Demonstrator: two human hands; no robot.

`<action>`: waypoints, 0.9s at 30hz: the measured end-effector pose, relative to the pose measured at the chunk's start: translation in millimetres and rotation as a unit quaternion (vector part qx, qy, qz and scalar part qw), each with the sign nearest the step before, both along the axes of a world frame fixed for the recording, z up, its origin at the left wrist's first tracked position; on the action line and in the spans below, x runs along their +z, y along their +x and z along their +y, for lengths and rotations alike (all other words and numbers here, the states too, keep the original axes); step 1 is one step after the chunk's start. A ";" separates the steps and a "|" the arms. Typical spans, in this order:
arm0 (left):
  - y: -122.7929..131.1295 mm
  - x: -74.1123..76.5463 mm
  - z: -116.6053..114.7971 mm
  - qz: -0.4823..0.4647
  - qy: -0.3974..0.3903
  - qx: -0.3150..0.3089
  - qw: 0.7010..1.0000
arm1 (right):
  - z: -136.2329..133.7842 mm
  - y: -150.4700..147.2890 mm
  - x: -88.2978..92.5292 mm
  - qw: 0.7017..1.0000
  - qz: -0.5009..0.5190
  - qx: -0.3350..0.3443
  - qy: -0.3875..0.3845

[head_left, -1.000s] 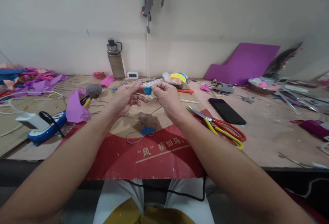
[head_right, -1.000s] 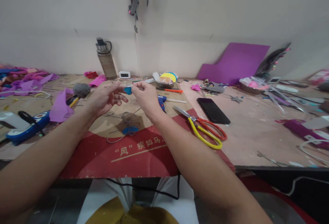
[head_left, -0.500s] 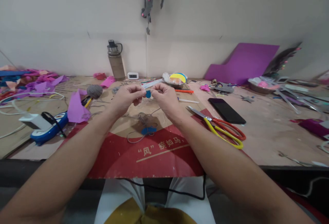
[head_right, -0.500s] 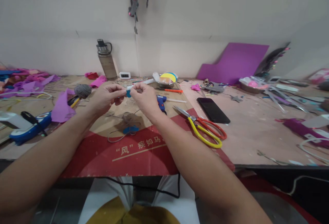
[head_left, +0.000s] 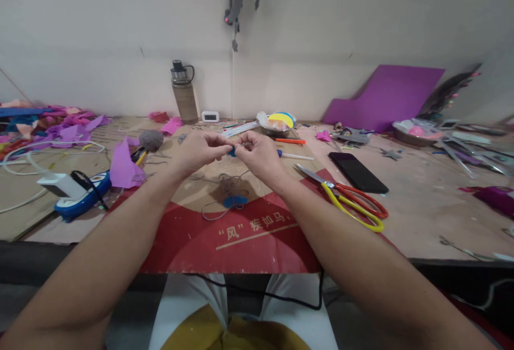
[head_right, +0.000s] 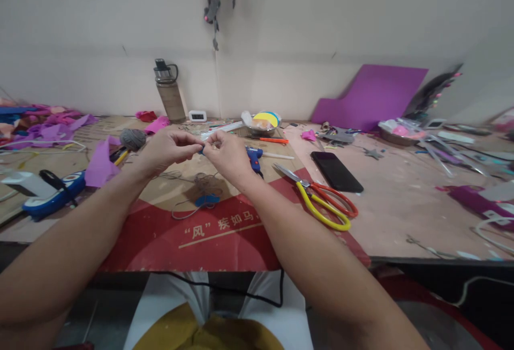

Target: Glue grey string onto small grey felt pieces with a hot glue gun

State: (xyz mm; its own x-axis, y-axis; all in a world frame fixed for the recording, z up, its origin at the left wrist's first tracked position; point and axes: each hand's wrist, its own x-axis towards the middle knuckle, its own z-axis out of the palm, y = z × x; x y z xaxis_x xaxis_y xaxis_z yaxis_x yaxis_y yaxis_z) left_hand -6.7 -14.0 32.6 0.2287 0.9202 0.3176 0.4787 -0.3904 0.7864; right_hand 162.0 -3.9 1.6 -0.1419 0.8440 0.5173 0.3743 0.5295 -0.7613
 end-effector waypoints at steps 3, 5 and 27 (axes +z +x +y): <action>3.1 -0.9 -2.4 0.028 0.008 0.007 1.000 | -3.3 -0.1 1.4 0.999 -0.034 -0.014 0.018; 4.0 -3.8 -1.4 0.024 0.010 -0.011 1.000 | -4.4 -0.2 1.6 0.998 -0.053 -0.018 0.031; 5.1 -10.1 6.3 -0.129 -0.023 -0.005 0.991 | 3.3 0.0 -6.3 0.998 0.014 0.032 0.055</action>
